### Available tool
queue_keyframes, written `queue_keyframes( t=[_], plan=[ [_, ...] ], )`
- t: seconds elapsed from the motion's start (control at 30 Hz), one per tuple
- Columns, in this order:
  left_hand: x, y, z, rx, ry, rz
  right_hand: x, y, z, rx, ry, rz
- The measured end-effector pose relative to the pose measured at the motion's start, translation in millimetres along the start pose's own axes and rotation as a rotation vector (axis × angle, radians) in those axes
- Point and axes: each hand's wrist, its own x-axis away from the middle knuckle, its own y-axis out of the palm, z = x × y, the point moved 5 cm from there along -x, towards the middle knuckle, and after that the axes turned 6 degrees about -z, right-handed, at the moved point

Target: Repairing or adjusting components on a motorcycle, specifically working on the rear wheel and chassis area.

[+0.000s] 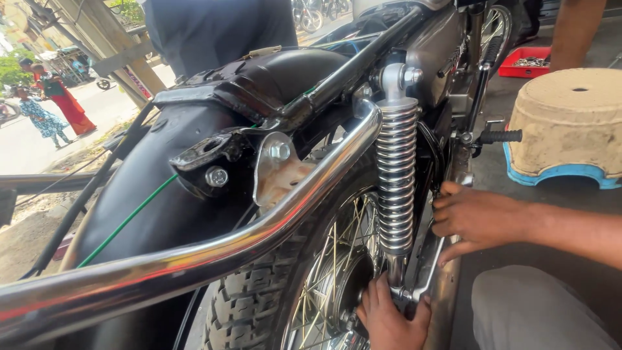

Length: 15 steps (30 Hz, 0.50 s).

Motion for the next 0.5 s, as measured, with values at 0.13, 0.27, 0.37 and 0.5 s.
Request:
queue_keyframes(
  t=[0.13,0.27,0.37,0.5],
  plan=[
    [-4,10,-5,-0.025,0.034,0.023,-9,-12,-16,0.138,-0.061,0.005],
    [-9,17,-13,-0.042,0.037,-0.015,-8,-24,-31,0.290,-0.124,0.322],
    [-9,20,-16,-0.059,-0.020,-0.043,-2,-2,-15,0.159,-0.014,0.182],
    [-11,18,-19,-0.056,-0.042,-0.010,8,42,10,-0.139,0.165,0.093]
  ],
)
